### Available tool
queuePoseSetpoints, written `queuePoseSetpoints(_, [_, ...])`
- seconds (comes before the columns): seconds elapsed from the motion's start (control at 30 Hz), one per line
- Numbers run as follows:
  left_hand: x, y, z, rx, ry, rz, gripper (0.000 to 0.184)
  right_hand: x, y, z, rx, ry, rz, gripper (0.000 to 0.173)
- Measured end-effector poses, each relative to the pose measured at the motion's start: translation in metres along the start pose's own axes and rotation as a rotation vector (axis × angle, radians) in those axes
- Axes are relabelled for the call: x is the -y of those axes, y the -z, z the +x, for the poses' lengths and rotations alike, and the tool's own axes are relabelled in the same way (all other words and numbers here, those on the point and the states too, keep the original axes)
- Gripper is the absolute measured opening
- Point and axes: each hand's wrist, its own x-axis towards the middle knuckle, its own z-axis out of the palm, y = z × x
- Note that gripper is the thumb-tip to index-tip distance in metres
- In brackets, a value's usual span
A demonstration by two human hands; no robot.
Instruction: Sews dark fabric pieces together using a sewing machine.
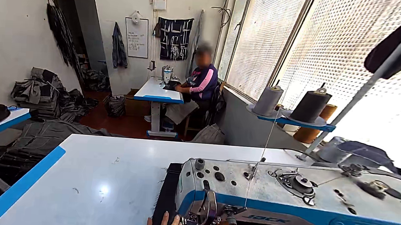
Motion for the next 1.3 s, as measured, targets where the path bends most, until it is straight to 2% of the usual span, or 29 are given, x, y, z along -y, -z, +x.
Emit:
queuePoseSetpoints(0.07, [-0.012, -0.003, -0.008, 0.041, 0.073, 0.096, 0.063, -0.007, -0.009, -0.007, -0.117, 0.087, -0.031, 0.028])
queuePoseSetpoints(0.13, [-0.017, -0.013, -0.013, -0.033, 0.08, 0.193, 0.069, -0.007, -0.014, -0.014, -0.176, 0.092, 0.009, 0.038])
queuePoseSetpoints(0.23, [-0.016, -0.018, -0.015, -0.053, 0.078, 0.214, 0.071, -0.006, -0.015, -0.017, -0.183, 0.058, 0.059, 0.048])
queuePoseSetpoints(0.47, [-0.012, -0.023, -0.018, -0.109, 0.053, 0.239, 0.072, -0.012, -0.013, -0.014, -0.213, 0.07, 0.129, 0.048])
queuePoseSetpoints(0.6, [-0.012, -0.024, -0.018, -0.108, 0.056, 0.255, 0.072, -0.016, -0.014, -0.012, -0.237, 0.083, 0.076, 0.053])
queuePoseSetpoints(0.7, [-0.013, -0.022, -0.018, -0.099, 0.059, 0.258, 0.072, -0.021, -0.01, -0.01, -0.163, 0.052, 0.091, 0.061])
queuePoseSetpoints(0.83, [-0.014, -0.021, -0.018, -0.092, 0.061, 0.267, 0.072, -0.029, 0.002, -0.007, 0.038, 0.01, 0.365, 0.062])
queuePoseSetpoints(0.9, [-0.014, -0.021, -0.018, -0.091, 0.062, 0.267, 0.072, -0.032, 0.002, -0.008, 0.065, 0.007, 0.42, 0.065])
queuePoseSetpoints(1.07, [-0.01, -0.023, -0.017, -0.101, 0.061, 0.266, 0.072, -0.035, -0.003, -0.014, -0.012, 0.08, 0.369, 0.061])
queuePoseSetpoints(1.3, [-0.011, -0.022, -0.017, -0.108, 0.059, 0.271, 0.072, -0.029, -0.004, -0.013, -0.204, 0.054, 0.283, 0.057])
